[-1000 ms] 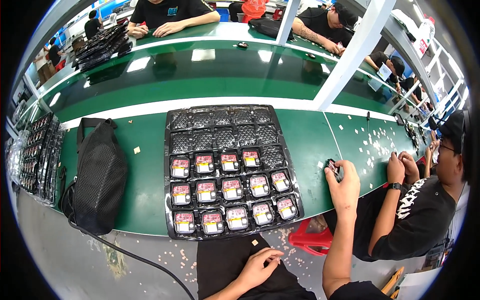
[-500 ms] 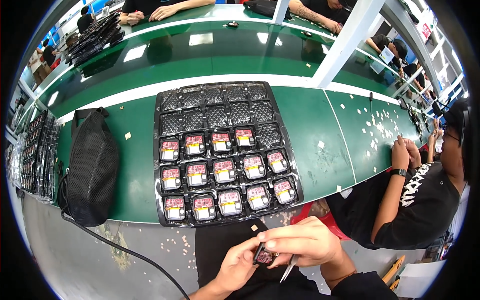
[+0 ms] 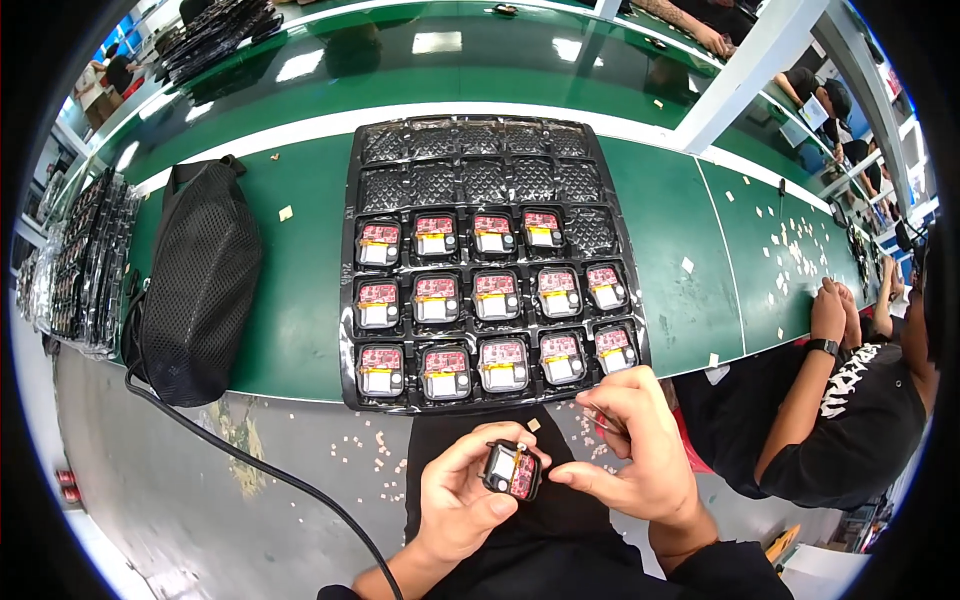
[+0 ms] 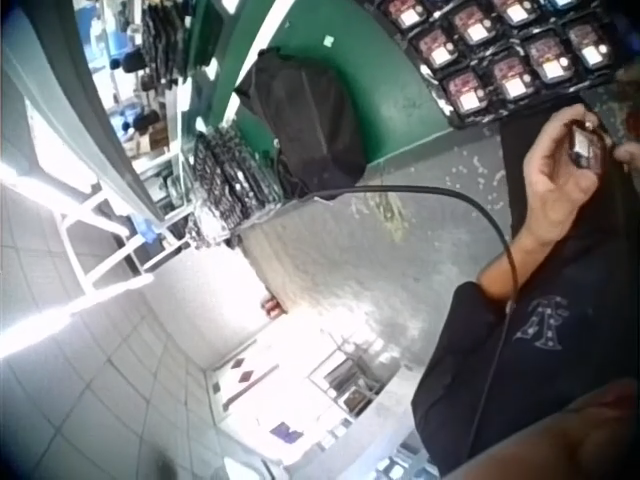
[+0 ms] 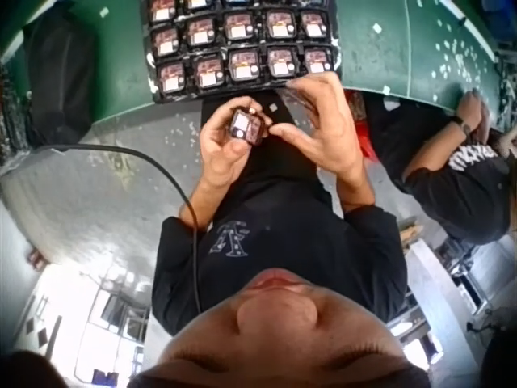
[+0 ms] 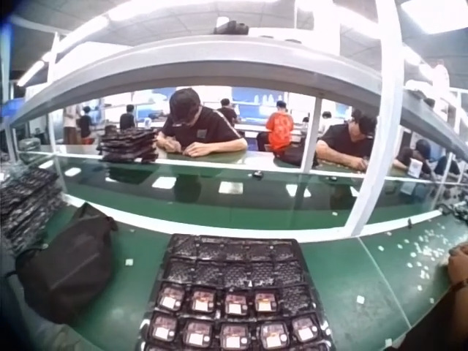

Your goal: The recorder is using tweezers to assemble small electronic components into a tray at an industrial workbench.

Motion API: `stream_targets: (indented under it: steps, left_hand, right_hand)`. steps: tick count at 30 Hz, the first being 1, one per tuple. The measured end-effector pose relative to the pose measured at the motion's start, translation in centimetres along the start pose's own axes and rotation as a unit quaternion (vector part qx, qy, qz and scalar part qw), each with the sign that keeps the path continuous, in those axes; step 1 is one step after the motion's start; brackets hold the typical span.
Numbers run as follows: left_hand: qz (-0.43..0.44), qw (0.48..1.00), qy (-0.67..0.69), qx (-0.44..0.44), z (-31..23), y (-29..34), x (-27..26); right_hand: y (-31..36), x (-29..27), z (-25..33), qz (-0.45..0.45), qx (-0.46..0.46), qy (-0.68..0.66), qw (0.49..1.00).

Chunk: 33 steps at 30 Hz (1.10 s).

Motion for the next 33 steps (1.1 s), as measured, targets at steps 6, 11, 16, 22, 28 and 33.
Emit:
stream_targets:
  steps: [6,11,16,22,28,33]
  left_hand:
    - [-0.067,0.993,-0.034,0.089,0.2,0.1,0.3]
    - [0.004,0.993,0.0,0.118,0.1,0.0,-0.2]
    - [0.015,0.993,-0.026,0.118,0.0,0.0,-0.3]
    - [-0.063,0.994,-0.05,0.069,-0.2,0.1,0.4]
    - [0.024,0.994,-0.029,0.098,-0.2,-0.1,-0.4]
    - [0.027,0.993,-0.027,0.108,-0.3,-0.2,-0.4]
  right_hand:
    - [0.3,1.5,0.3,0.012,-0.077,0.072,0.994]
    - [0.3,2.1,-1.0,-0.08,-0.232,0.17,0.954]
    - [0.4,2.4,-1.2,-0.098,-0.28,0.199,0.934]
    - [0.5,2.5,-1.2,-0.106,-0.294,0.193,0.93]
    - [0.3,2.3,-1.3,-0.097,-0.307,0.206,0.924]
    - [-0.1,2.1,-1.3,-0.068,-0.222,0.087,0.969]
Point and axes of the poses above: each hand's wrist, its own y-axis away from the middle knuckle, its own x-axis out of the palm, z = x × y, the point moved 2 cm from there along -y, towards the middle knuckle, and after that the axes turned 6 degrees about -y, right-handed, at the moved point
